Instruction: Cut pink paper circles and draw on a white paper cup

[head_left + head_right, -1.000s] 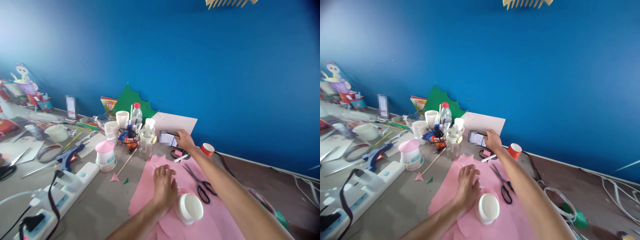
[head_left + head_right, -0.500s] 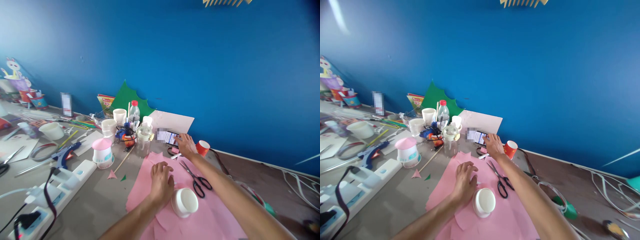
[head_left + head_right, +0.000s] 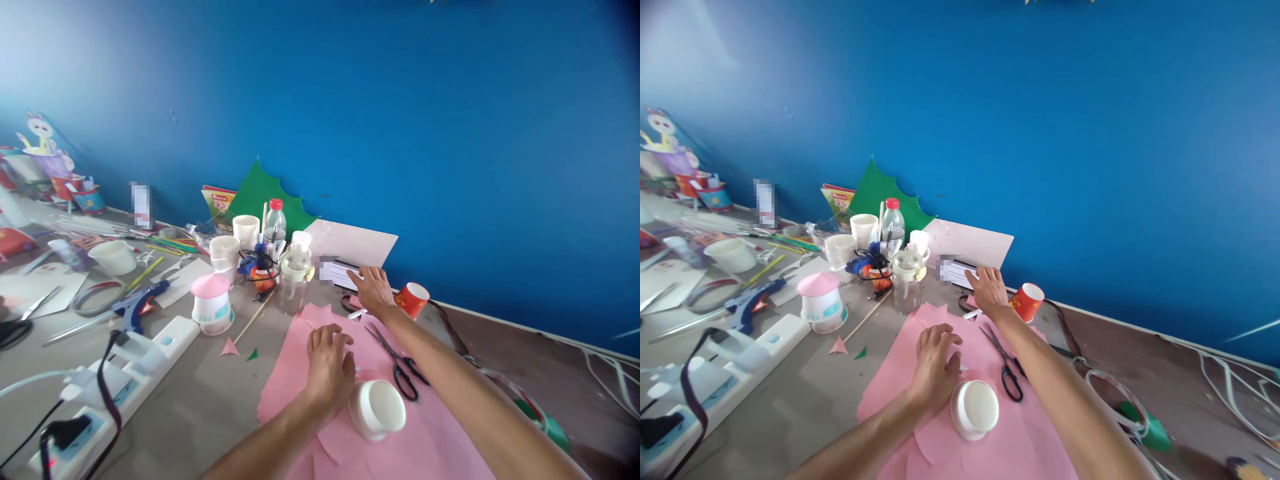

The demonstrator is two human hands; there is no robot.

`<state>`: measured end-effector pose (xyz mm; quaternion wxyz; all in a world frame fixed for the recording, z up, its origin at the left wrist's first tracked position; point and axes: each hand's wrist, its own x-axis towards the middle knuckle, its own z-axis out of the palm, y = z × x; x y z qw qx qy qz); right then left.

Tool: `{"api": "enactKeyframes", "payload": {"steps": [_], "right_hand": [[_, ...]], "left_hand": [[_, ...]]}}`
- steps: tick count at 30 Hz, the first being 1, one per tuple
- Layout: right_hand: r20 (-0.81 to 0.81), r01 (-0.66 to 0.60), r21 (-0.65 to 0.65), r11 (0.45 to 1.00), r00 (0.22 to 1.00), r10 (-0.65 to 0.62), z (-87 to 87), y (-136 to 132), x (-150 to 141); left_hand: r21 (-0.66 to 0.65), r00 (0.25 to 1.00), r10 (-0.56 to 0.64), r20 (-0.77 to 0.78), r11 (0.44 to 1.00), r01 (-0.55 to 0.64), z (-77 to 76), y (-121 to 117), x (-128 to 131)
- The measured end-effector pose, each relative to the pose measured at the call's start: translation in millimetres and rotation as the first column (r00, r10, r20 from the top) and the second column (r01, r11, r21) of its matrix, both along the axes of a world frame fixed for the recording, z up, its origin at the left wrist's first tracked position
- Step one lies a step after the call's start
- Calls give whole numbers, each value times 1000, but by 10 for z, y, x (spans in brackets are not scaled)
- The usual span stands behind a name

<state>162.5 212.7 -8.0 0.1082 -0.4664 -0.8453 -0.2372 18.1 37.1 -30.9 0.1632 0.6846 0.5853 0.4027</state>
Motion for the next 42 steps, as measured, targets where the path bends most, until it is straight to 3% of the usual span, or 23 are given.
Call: {"api": "enactKeyframes", "payload": {"steps": [19,31,42], "right_hand": [[125,-30,-114,993,991,44,-39,-138,22],[112,62,-93,994,992,-51,45,-38,104],[101,71,-91,993,993,-62,92,-41,102]], "left_hand": [[58,1000,-3,-11,998,3,-34,6,3],[41,1000,2,-13,999,-1,-17,6,1],[40,1000,-1,-8,999,1,-16,-1,0]]}}
